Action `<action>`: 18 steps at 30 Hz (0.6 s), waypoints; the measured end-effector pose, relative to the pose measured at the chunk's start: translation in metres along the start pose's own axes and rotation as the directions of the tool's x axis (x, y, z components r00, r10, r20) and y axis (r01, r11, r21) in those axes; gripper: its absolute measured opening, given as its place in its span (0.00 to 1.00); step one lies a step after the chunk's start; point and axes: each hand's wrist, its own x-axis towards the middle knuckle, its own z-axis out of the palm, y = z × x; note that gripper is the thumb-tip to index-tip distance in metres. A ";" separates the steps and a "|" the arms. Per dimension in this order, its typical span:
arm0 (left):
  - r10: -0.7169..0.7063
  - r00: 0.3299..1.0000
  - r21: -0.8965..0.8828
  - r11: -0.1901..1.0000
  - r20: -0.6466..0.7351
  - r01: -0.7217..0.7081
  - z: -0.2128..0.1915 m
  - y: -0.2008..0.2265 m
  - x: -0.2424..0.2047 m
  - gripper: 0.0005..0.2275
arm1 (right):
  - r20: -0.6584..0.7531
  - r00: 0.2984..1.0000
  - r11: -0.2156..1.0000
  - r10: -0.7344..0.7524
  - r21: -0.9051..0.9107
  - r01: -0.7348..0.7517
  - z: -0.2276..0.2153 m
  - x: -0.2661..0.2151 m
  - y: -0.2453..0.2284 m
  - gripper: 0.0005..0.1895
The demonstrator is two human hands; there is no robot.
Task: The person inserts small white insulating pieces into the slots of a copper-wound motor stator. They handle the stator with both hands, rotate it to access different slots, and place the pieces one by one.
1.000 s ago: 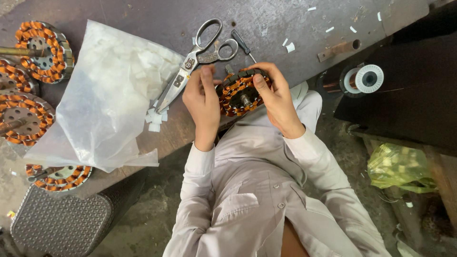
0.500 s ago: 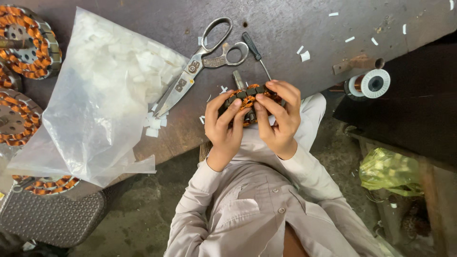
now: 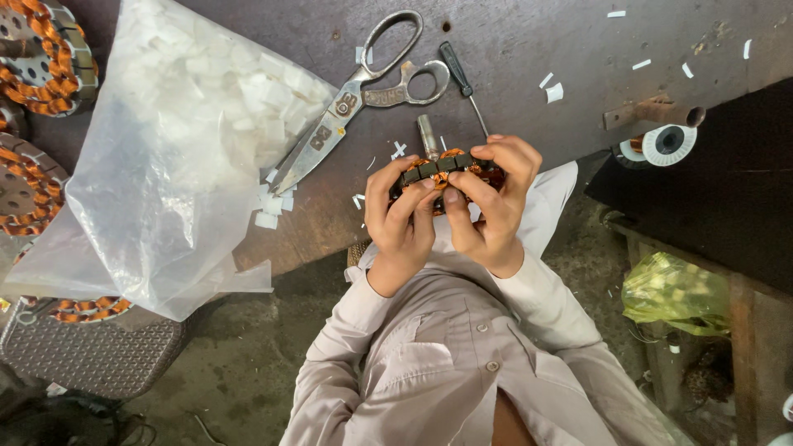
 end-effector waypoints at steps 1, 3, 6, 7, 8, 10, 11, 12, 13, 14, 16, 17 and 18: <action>0.008 1.000 -0.004 1.000 0.015 -0.008 0.000 0.002 0.002 0.17 | -0.010 1.000 1.000 -0.017 -0.005 0.016 0.002 -0.001 0.002 0.14; 0.024 0.999 -0.004 1.000 0.040 -0.024 -0.002 0.003 0.008 0.16 | -0.039 0.999 0.997 0.022 0.070 -0.020 0.004 -0.001 0.007 0.13; 0.083 0.974 -0.037 0.996 0.211 -0.077 -0.024 -0.001 0.012 0.17 | -0.032 0.996 0.987 0.084 0.143 -0.078 0.003 -0.007 0.018 0.12; 0.059 0.976 -0.009 0.998 0.210 -0.059 -0.036 -0.002 0.010 0.17 | -0.023 0.994 0.983 0.106 0.155 -0.101 0.001 -0.011 0.020 0.12; 0.044 0.978 0.014 0.999 0.206 -0.048 -0.049 -0.005 0.010 0.17 | -0.011 0.989 0.968 0.145 0.207 -0.140 0.000 -0.013 0.024 0.12; -0.031 0.977 0.126 0.992 0.212 0.004 -0.074 -0.010 0.008 0.16 | 0.009 0.979 0.945 0.202 0.260 -0.198 -0.005 -0.017 0.027 0.11; -0.092 0.972 0.215 0.976 0.216 0.044 -0.086 -0.011 0.007 0.14 | 0.014 0.975 0.940 0.221 0.262 -0.217 -0.008 -0.017 0.028 0.10; -0.146 0.966 0.299 0.951 0.215 0.078 -0.092 -0.013 0.006 0.13 | 0.009 0.976 0.952 0.216 0.219 -0.213 -0.010 -0.017 0.028 0.10; -0.141 0.955 0.308 0.950 0.261 0.056 -0.095 -0.013 0.004 0.13 | 0.009 0.979 0.961 0.204 0.188 -0.202 -0.012 -0.016 0.028 0.10; -0.134 0.943 0.315 0.949 0.304 0.034 -0.098 -0.015 0.003 0.13 | 0.009 0.982 0.970 0.190 0.155 -0.189 -0.013 -0.014 0.027 0.09; -0.114 0.922 0.306 0.952 0.369 -0.005 -0.099 -0.017 0.004 0.12 | 0.023 0.987 0.979 0.160 0.122 -0.161 -0.015 -0.013 0.025 0.09; -0.099 0.915 0.292 0.956 0.390 -0.021 -0.099 -0.019 0.005 0.11 | 0.031 0.988 0.982 0.150 0.109 -0.152 -0.017 -0.013 0.024 0.08; -0.078 0.907 0.272 0.961 0.414 -0.041 -0.098 -0.021 0.008 0.10 | 0.039 0.988 0.983 0.152 0.103 -0.155 -0.018 -0.013 0.023 0.08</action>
